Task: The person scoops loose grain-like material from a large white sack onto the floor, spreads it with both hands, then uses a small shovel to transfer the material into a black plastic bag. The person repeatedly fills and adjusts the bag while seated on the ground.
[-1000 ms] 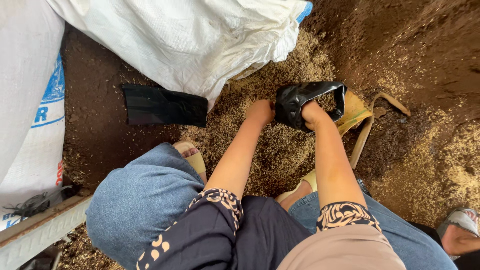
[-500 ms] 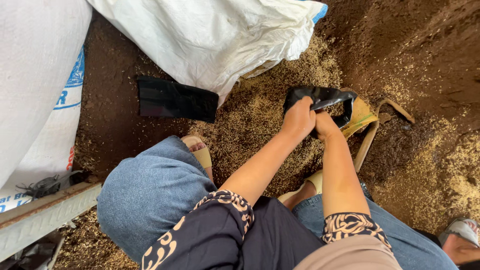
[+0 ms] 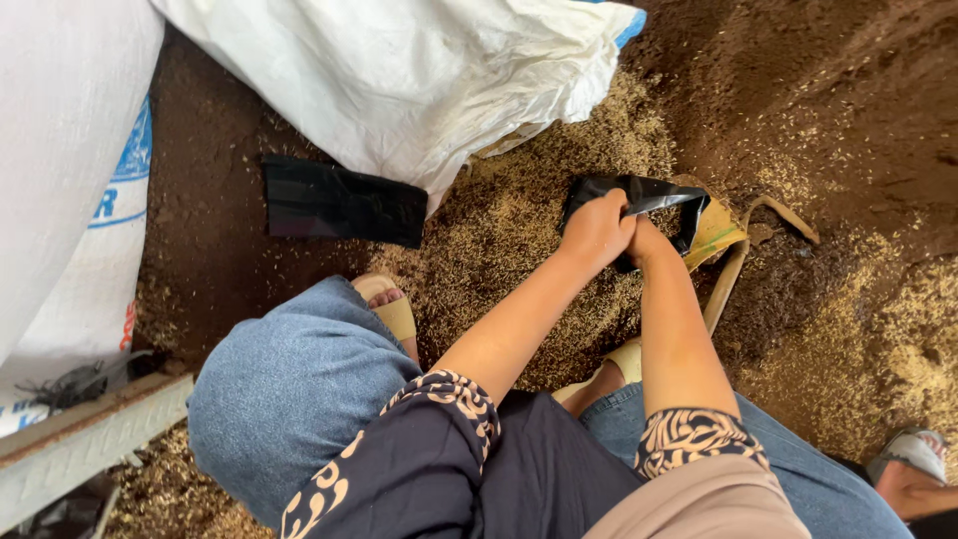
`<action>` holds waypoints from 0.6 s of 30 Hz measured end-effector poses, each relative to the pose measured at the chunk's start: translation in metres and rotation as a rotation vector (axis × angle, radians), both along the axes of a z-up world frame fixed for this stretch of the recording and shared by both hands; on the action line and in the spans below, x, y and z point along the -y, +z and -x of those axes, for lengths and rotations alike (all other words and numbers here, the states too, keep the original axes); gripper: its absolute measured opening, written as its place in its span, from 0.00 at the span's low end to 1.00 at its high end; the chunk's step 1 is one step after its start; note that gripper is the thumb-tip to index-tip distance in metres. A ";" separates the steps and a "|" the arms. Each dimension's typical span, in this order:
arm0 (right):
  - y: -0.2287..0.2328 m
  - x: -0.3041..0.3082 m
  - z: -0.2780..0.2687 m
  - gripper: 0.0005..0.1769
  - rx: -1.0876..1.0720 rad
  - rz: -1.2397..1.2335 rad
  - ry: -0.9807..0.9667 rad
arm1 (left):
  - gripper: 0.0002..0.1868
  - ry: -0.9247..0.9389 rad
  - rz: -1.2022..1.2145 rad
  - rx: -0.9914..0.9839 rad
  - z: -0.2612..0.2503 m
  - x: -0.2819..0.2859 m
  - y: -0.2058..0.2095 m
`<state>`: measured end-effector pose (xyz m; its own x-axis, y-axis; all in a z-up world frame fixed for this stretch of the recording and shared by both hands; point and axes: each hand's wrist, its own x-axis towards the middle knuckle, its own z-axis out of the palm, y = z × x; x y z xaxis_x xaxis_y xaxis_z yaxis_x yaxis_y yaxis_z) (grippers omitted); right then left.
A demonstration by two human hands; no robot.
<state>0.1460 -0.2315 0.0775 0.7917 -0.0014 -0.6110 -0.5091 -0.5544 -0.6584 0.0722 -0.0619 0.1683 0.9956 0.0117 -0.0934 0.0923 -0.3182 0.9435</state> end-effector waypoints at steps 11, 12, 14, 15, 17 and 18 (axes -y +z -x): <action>0.110 0.027 0.071 0.21 0.474 0.526 -0.378 | 0.19 -0.058 -0.340 0.440 -0.037 0.010 0.026; 0.097 0.022 0.072 0.27 0.363 0.446 -0.459 | 0.12 -0.085 -0.350 0.408 -0.040 0.009 0.023; 0.081 0.019 0.075 0.26 0.253 0.331 -0.486 | 0.06 -0.089 -0.307 0.351 -0.043 0.009 0.021; 0.078 0.018 0.075 0.19 0.257 0.300 -0.433 | 0.06 -0.066 -0.254 0.325 -0.044 0.005 0.020; 0.081 0.011 0.066 0.13 0.337 0.267 -0.347 | 0.07 -0.009 -0.189 0.267 -0.048 -0.013 0.020; 0.087 0.007 0.062 0.13 0.407 0.268 -0.320 | 0.07 0.020 -0.175 0.231 -0.046 -0.023 0.020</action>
